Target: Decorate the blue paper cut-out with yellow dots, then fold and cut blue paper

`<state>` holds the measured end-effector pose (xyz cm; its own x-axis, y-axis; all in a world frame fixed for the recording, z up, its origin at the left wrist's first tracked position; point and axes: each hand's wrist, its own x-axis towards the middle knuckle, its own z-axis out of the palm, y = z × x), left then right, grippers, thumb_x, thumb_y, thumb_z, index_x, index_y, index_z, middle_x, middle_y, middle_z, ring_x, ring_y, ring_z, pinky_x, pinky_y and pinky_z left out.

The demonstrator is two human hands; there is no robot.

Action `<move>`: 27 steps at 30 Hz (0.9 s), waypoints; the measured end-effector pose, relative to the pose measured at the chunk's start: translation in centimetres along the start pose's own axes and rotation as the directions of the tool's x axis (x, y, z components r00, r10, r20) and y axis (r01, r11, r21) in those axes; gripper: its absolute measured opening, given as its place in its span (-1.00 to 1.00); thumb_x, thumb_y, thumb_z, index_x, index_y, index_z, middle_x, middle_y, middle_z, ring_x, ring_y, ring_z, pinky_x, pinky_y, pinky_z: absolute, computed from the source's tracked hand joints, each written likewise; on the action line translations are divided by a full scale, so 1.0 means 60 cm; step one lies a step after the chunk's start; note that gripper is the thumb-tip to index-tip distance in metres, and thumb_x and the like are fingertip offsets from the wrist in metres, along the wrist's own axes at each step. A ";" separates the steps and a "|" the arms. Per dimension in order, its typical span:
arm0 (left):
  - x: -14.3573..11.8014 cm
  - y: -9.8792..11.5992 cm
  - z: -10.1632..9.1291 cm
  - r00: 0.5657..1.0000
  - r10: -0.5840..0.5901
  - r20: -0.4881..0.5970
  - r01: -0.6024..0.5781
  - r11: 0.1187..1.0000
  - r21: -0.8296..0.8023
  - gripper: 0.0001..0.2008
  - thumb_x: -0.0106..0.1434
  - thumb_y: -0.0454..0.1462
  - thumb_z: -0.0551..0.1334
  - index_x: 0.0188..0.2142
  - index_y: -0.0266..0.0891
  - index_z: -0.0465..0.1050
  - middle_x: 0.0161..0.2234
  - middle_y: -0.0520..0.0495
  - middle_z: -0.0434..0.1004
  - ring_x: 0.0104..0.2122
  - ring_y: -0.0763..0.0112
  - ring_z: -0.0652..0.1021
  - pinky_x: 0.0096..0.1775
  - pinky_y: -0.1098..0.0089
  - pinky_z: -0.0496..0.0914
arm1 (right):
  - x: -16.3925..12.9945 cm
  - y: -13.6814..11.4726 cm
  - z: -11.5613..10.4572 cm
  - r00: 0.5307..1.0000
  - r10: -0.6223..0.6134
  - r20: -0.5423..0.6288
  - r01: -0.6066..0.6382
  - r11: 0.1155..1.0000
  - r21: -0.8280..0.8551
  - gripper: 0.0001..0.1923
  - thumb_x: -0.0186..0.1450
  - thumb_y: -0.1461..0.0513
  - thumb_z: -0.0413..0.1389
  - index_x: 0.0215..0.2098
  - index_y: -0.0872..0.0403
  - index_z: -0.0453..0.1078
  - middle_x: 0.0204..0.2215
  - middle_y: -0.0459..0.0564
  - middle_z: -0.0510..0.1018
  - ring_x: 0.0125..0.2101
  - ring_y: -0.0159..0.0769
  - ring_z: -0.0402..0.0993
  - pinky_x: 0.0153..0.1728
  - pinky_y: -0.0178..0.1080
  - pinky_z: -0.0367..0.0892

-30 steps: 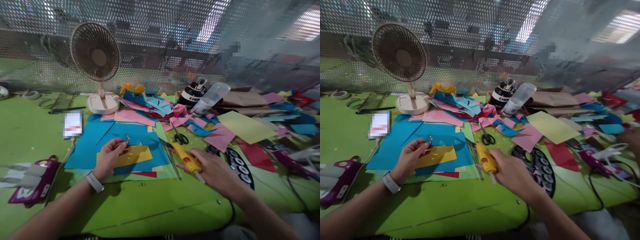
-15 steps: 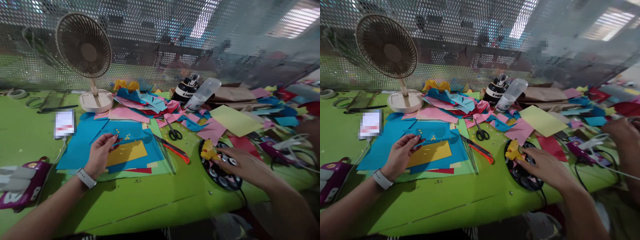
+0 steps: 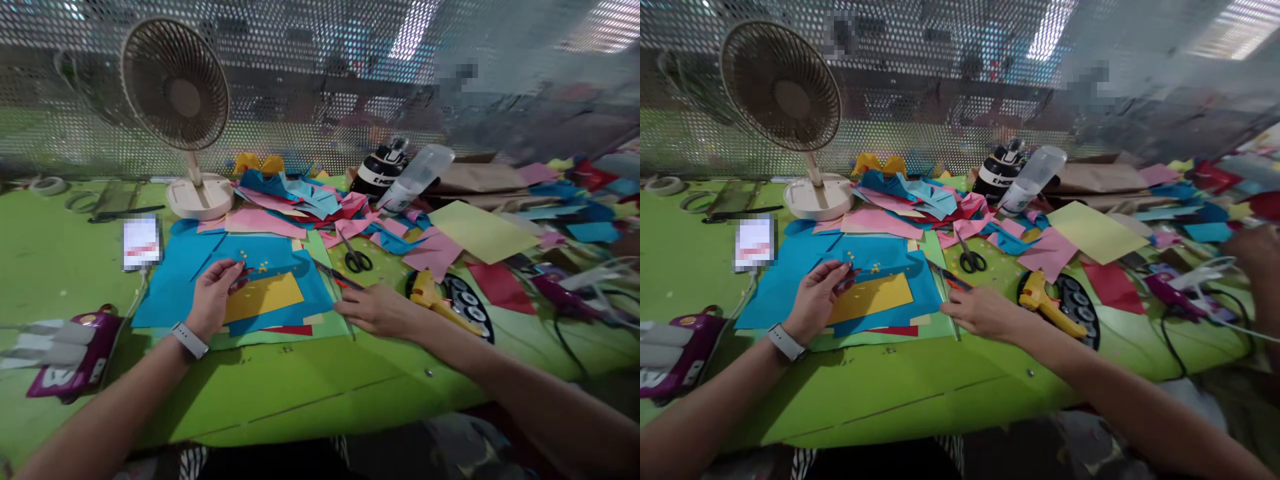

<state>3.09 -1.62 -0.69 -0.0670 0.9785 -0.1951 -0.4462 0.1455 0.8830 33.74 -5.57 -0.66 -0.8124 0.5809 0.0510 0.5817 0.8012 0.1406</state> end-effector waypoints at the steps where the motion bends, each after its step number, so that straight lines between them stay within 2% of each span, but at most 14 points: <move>1: 0.001 0.000 0.000 1.000 -0.003 0.001 0.003 1.000 -0.003 -0.66 -0.17 -0.24 0.50 -0.41 -0.27 0.46 -0.40 0.02 0.59 -0.37 0.41 0.60 -0.35 0.47 0.43 | -0.002 0.003 -0.003 0.999 0.017 -0.037 -0.014 0.997 0.076 -0.83 0.28 0.33 -0.01 -0.26 0.08 0.42 -0.44 -0.03 0.50 -0.57 -0.41 0.33 -0.60 -0.34 0.08; 3: 0.001 0.000 -0.001 1.000 -0.010 0.002 0.010 1.000 -0.014 -0.66 -0.18 -0.24 0.50 -0.41 -0.27 0.47 -0.40 0.02 0.60 -0.38 0.42 0.60 -0.36 0.48 0.43 | -0.004 0.008 -0.008 0.983 0.099 -0.154 -0.059 0.968 0.245 -0.80 0.28 0.34 -0.02 -0.24 0.07 0.43 -0.41 -0.03 0.55 -0.50 -0.39 0.43 -0.53 -0.35 0.21; 6: 0.002 0.001 -0.002 1.000 -0.018 0.006 0.018 0.999 -0.034 -0.65 -0.19 -0.24 0.51 -0.42 -0.28 0.47 -0.42 0.02 0.59 -0.39 0.42 0.60 -0.36 0.48 0.43 | 0.000 0.007 -0.015 0.916 0.258 -0.306 -0.099 0.887 0.452 -0.80 0.25 0.34 0.01 -0.25 0.06 0.45 -0.41 -0.05 0.60 -0.46 -0.39 0.50 -0.42 -0.37 0.34; 8: 0.003 0.001 -0.003 1.000 -0.016 0.004 0.016 0.999 -0.047 -0.66 -0.20 -0.25 0.51 -0.43 -0.28 0.47 -0.43 0.02 0.59 -0.40 0.43 0.60 -0.35 0.48 0.43 | 0.007 0.001 -0.020 0.897 0.290 -0.333 -0.087 0.855 0.511 -0.80 0.24 0.33 0.03 -0.24 0.04 0.46 -0.41 -0.05 0.61 -0.45 -0.39 0.51 -0.40 -0.37 0.37; 9: 0.003 0.001 -0.003 1.000 -0.014 0.002 0.014 0.998 -0.053 -0.66 -0.20 -0.25 0.51 -0.43 -0.28 0.47 -0.43 0.02 0.59 -0.40 0.44 0.59 -0.35 0.48 0.43 | 0.010 -0.004 -0.022 0.903 0.279 -0.327 -0.076 0.853 0.516 -0.80 0.24 0.32 0.03 -0.23 0.04 0.47 -0.40 -0.05 0.61 -0.44 -0.39 0.52 -0.39 -0.36 0.37; 12: 0.004 0.001 -0.003 1.000 -0.018 -0.001 0.018 0.998 -0.065 -0.67 -0.20 -0.27 0.51 -0.44 -0.29 0.47 -0.44 0.03 0.59 -0.43 0.46 0.58 -0.35 0.48 0.43 | 0.023 -0.018 -0.025 0.955 0.182 -0.233 -0.060 0.891 0.449 -0.78 0.21 0.34 0.02 -0.24 0.05 0.47 -0.39 -0.03 0.60 -0.43 -0.38 0.49 -0.39 -0.35 0.33; 15: 0.005 0.001 -0.003 1.000 -0.018 0.007 0.018 0.998 -0.058 -0.67 -0.21 -0.27 0.51 -0.44 -0.29 0.48 -0.45 0.02 0.59 -0.46 0.47 0.57 -0.36 0.47 0.42 | 0.032 -0.027 -0.023 0.992 0.113 -0.064 -0.086 0.943 0.321 -0.78 0.16 0.36 0.01 -0.28 0.08 0.46 -0.43 -0.02 0.54 -0.49 -0.37 0.41 -0.45 -0.34 0.22; 18: 0.006 0.001 -0.002 1.000 -0.010 0.008 0.011 0.999 -0.038 -0.67 -0.20 -0.27 0.51 -0.44 -0.29 0.48 -0.46 0.02 0.58 -0.47 0.48 0.56 -0.36 0.47 0.42 | 0.037 -0.025 -0.023 0.993 0.080 0.086 -0.098 0.968 0.232 -0.76 0.15 0.35 0.02 -0.23 0.09 0.43 -0.38 -0.01 0.50 -0.49 -0.36 0.35 -0.47 -0.32 0.14; 21: 0.005 0.001 -0.002 1.000 -0.006 0.011 0.006 1.000 -0.020 -0.67 -0.20 -0.26 0.51 -0.43 -0.28 0.48 -0.45 0.02 0.58 -0.47 0.48 0.55 -0.36 0.46 0.42 | 0.041 -0.020 -0.030 0.982 0.040 0.186 -0.073 0.982 0.172 -0.77 0.18 0.35 0.00 -0.21 0.08 0.39 -0.38 0.00 0.49 -0.47 -0.33 0.34 -0.49 -0.31 0.07; 24: 0.005 0.000 -0.002 1.000 0.002 0.011 -0.001 1.000 -0.017 -0.67 -0.20 -0.25 0.51 -0.44 -0.27 0.48 -0.45 0.02 0.57 -0.47 0.47 0.55 -0.36 0.45 0.42 | 0.045 -0.018 -0.040 0.976 0.007 0.219 -0.057 0.973 0.224 -0.81 0.17 0.36 0.00 -0.29 0.07 0.39 -0.47 -0.04 0.48 -0.52 -0.35 0.31 -0.52 -0.32 0.01; 27: 0.006 -0.001 -0.003 1.000 0.001 0.011 -0.001 1.000 -0.007 -0.67 -0.20 -0.25 0.51 -0.44 -0.27 0.48 -0.46 0.02 0.56 -0.46 0.46 0.55 -0.37 0.45 0.42 | 0.045 -0.020 -0.045 0.985 0.016 0.175 -0.093 0.890 0.446 -0.84 0.12 0.38 0.01 -0.37 0.06 0.37 -0.60 -0.14 0.43 -0.59 -0.43 0.26 -0.54 -0.36 0.04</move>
<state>2.93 -1.33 -0.91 -0.0576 0.9803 -0.1890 -0.4525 0.1431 0.8802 30.78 -5.35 1.97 -0.7837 0.6094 -0.1202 0.6116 0.7234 -0.3203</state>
